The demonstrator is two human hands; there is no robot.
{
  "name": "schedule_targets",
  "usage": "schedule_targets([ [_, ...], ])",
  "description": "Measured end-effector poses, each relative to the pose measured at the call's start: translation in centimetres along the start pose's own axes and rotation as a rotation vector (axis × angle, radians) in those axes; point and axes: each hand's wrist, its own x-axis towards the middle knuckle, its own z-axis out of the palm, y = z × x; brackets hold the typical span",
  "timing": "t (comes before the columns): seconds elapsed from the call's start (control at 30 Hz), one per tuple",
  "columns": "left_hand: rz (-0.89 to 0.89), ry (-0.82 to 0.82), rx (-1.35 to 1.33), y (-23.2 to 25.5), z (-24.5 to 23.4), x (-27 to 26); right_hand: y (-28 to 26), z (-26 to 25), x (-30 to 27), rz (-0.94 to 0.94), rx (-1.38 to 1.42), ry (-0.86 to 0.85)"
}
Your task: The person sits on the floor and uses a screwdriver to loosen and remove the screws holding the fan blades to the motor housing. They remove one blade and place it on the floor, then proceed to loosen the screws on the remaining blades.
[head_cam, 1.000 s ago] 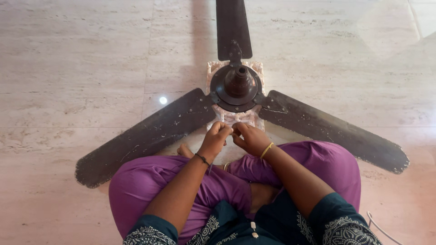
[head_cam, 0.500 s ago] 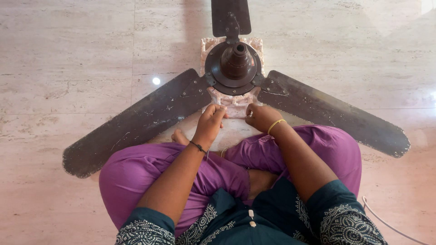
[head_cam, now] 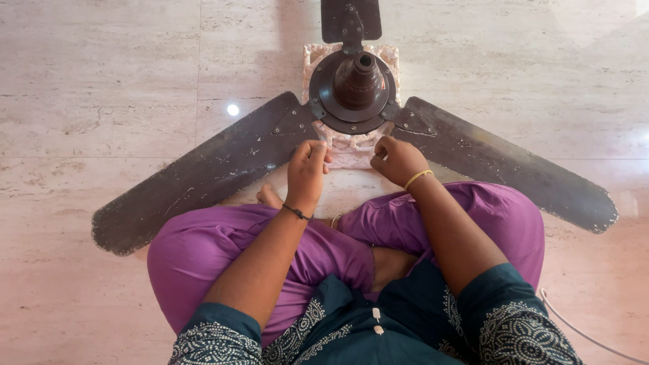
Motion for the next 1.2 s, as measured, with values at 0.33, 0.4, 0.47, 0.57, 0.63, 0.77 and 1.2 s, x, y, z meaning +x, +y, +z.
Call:
schedule_targets([
  [0.33,0.177,0.136,0.261,2.4,0.6,-1.2,0.0,1.5,-0.3,-0.02,0.009,-0.109],
  [0.4,0.17,0.15,0.258,2.5,0.5,-1.2,-0.2,1.9,-0.3,-0.024,-0.012,-0.122],
  [0.47,0.17,0.158,0.252,2.3,0.4,-1.1,-0.2,2.2,-0.4,-0.004,-0.033,-0.139],
  [0.57,0.186,0.154,0.231,1.9,0.1,-1.0,-0.1,2.5,-0.4,0.023,-0.035,-0.152],
  [0.63,0.205,0.152,0.209,1.7,0.0,-0.9,-0.1,2.7,-0.4,0.005,-0.004,-0.131],
  [0.77,0.163,0.125,0.164,1.5,-0.1,-0.9,-0.3,4.3,-0.4,-0.15,0.035,-0.074],
  [1.2,0.178,0.152,0.136,1.5,0.1,-1.0,-0.4,7.9,1.0,-0.239,-0.114,0.184],
])
